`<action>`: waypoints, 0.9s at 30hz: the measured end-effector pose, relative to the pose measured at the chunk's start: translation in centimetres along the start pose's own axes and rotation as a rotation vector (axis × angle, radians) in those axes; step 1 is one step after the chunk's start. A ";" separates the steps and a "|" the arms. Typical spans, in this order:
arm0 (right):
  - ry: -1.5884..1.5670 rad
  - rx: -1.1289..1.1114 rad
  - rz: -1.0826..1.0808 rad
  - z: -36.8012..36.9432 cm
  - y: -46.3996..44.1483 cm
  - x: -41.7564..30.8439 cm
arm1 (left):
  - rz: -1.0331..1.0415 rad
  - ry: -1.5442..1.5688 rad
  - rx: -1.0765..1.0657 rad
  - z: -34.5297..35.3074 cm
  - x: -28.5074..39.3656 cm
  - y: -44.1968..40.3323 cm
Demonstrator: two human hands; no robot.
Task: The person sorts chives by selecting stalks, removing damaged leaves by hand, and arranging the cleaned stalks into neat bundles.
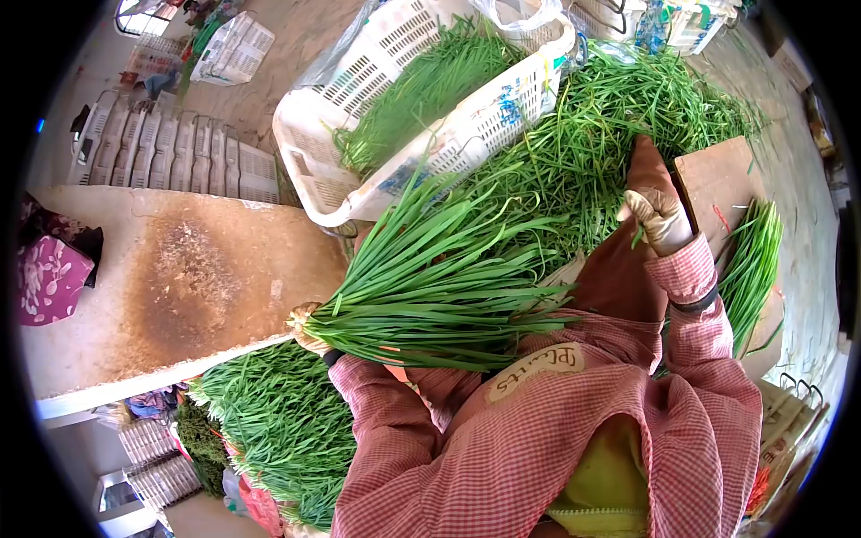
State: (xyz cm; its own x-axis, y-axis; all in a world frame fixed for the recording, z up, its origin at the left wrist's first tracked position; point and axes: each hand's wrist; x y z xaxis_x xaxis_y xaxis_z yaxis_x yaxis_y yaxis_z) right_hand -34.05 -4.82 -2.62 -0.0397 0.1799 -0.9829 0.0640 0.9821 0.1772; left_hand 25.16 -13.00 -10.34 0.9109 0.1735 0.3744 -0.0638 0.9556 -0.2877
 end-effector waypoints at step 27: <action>1.281 -0.058 0.444 3.7 -5.1 -10.2 | -0.208 -0.206 -0.391 24.6 -8.6 -6.9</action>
State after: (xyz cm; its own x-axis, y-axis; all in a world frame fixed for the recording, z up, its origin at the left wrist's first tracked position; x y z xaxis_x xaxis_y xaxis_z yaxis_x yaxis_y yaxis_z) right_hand -30.30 -11.85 6.30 -0.9209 0.3734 -0.1121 0.2735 0.8235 0.4970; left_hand 7.73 -15.24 10.08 0.7857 0.0701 0.6146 0.3048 0.8207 -0.4832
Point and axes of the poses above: each hand's wrist, its own y-axis away from the middle knuckle, its own z-axis out of the palm, x = y × z, and after that the axes turned 10 degrees about -x, right-handed
